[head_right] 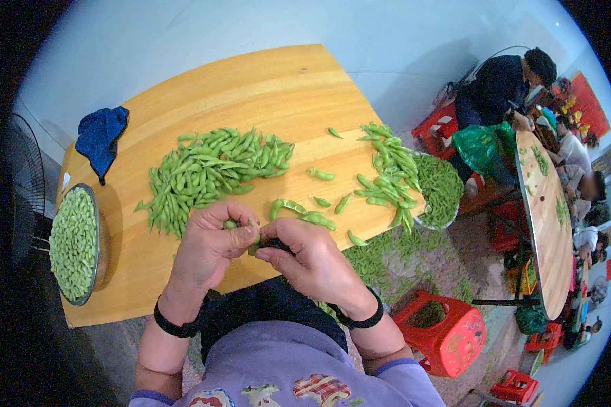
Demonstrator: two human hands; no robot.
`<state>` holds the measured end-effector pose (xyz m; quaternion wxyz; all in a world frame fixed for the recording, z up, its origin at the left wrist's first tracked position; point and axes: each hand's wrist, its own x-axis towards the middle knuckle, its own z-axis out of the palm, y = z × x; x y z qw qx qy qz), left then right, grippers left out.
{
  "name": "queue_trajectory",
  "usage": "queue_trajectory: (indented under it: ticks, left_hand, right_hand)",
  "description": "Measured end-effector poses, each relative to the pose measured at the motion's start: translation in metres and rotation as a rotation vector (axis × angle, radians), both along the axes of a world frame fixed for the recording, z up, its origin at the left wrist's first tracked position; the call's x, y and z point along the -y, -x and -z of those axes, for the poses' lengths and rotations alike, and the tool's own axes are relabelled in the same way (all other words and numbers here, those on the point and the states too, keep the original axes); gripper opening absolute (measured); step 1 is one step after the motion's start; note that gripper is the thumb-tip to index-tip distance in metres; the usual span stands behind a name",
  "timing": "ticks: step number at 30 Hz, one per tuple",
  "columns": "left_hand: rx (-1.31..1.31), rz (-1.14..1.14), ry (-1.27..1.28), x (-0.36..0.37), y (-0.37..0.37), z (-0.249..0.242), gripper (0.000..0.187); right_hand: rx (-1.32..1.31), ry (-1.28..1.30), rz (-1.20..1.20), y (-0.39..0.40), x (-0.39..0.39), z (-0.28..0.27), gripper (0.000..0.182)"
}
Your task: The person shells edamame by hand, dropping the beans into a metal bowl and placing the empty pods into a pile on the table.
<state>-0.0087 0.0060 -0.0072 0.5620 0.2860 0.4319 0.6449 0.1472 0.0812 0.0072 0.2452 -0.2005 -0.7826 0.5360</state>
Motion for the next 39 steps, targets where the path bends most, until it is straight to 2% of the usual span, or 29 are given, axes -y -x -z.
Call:
queue_trajectory:
  ticks: [2, 4, 5, 7, 8, 10, 11, 13, 14, 15, 16, 17, 20, 22, 23, 25, 26, 27, 28, 29, 31, 33, 35, 37, 39]
  left_hand:
    - [0.126, 0.034, 0.014, 0.001, 0.001, 0.005, 0.010]
    - [0.163, 0.065, 0.006, 0.004, 0.002, 0.005, 0.010]
    - [0.199, 0.099, -0.002, 0.005, 0.001, 0.005, 0.010]
    - [0.243, 0.124, -0.020, 0.006, -0.003, 0.009, 0.010]
    - [0.282, 0.148, -0.041, 0.006, -0.005, 0.011, 0.010]
    - [0.315, 0.175, -0.024, 0.005, -0.001, 0.013, 0.008]
    - [0.348, 0.201, 0.000, 0.006, 0.000, 0.014, 0.007]
    - [0.282, 0.155, 0.056, 0.006, -0.001, 0.012, 0.006]
    - [0.214, 0.106, 0.109, 0.006, 0.000, 0.011, 0.007]
    - [0.213, 0.108, 0.111, 0.005, -0.003, 0.009, 0.007]
    - [-0.098, 0.037, 0.062, 0.004, -0.009, 0.007, 0.010]
    - [-0.407, -0.036, 0.012, 0.003, -0.013, 0.005, 0.014]
    - [-0.504, 0.031, 0.103, 0.006, -0.008, -0.003, 0.014]
    - [-0.534, 0.041, 0.087, 0.005, -0.007, 0.003, 0.013]
    - [-0.566, 0.063, 0.070, 0.005, -0.006, 0.005, 0.013]
    - [-0.479, 0.116, 0.130, 0.004, -0.003, 0.000, 0.012]
    - [-0.389, 0.169, 0.188, 0.004, -0.001, -0.002, 0.011]
    - [-0.389, 0.168, 0.189, 0.004, 0.001, -0.002, 0.011]
    - [-0.284, 0.196, 0.186, 0.004, 0.003, -0.002, 0.010]
    - [-0.180, 0.221, 0.181, 0.005, 0.005, -0.002, 0.010]
    - [-0.182, 0.203, 0.185, 0.005, 0.006, -0.003, 0.010]
    - [-0.182, 0.184, 0.194, 0.006, 0.007, 0.000, 0.011]
    - [0.107, 0.084, 0.186, 0.002, 0.007, 0.010, 0.010]
    - [0.095, 0.005, 0.194, 0.002, 0.000, 0.009, 0.010]
    - [0.079, -0.077, 0.208, 0.004, 0.000, 0.011, 0.011]
  right_hand:
    - [0.026, -0.030, -0.020, -0.002, -0.001, 0.000, 0.017]
    - [0.028, 0.399, -0.082, -0.005, -0.002, -0.001, 0.016]
    - [0.029, 0.402, -0.079, -0.006, -0.003, 0.002, 0.016]
    - [-0.152, 0.916, -0.241, -0.008, -0.008, 0.015, 0.015]
    - [-0.152, 0.917, -0.235, -0.009, -0.008, 0.021, 0.015]
    - [-0.279, 1.093, -0.335, -0.006, -0.008, 0.027, 0.013]
    - [-0.279, 1.096, -0.331, -0.007, -0.005, 0.026, 0.013]
    - [0.033, 0.321, -0.023, -0.005, 0.001, 0.010, 0.012]
    - [0.031, 0.320, -0.022, -0.003, 0.003, 0.006, 0.012]
    - [0.048, -0.025, 0.055, -0.002, 0.007, 0.003, 0.011]
    - [0.066, -0.370, 0.133, -0.002, 0.010, 0.000, 0.011]
    - [0.069, -0.369, 0.134, -0.003, 0.011, -0.003, 0.011]
    - [0.149, -0.291, 0.145, -0.003, 0.010, -0.005, 0.011]
    - [0.107, 0.160, 0.065, -0.006, 0.003, 0.004, 0.013]
    - [0.108, 0.162, 0.061, -0.007, 0.001, 0.004, 0.013]
    - [0.127, 0.687, 0.023, -0.006, -0.004, 0.001, 0.012]
    - [0.126, 0.686, 0.022, -0.005, -0.006, 0.005, 0.012]
    - [0.036, 0.798, -0.010, -0.006, -0.007, 0.012, 0.011]
    - [-0.054, 0.908, -0.045, -0.005, -0.008, 0.018, 0.010]
    - [-0.052, 0.906, -0.051, -0.005, -0.010, 0.022, 0.010]
    - [-0.189, 1.057, -0.104, -0.004, -0.012, 0.027, 0.008]
    - [-0.172, 1.011, -0.051, 0.000, -0.009, 0.022, 0.008]
    - [-0.166, 0.956, 0.008, 0.006, -0.002, 0.017, 0.008]
    - [-0.032, 0.597, 0.231, 0.013, 0.007, 0.013, 0.008]
    - [-0.029, 0.614, 0.242, 0.017, 0.011, 0.011, 0.008]
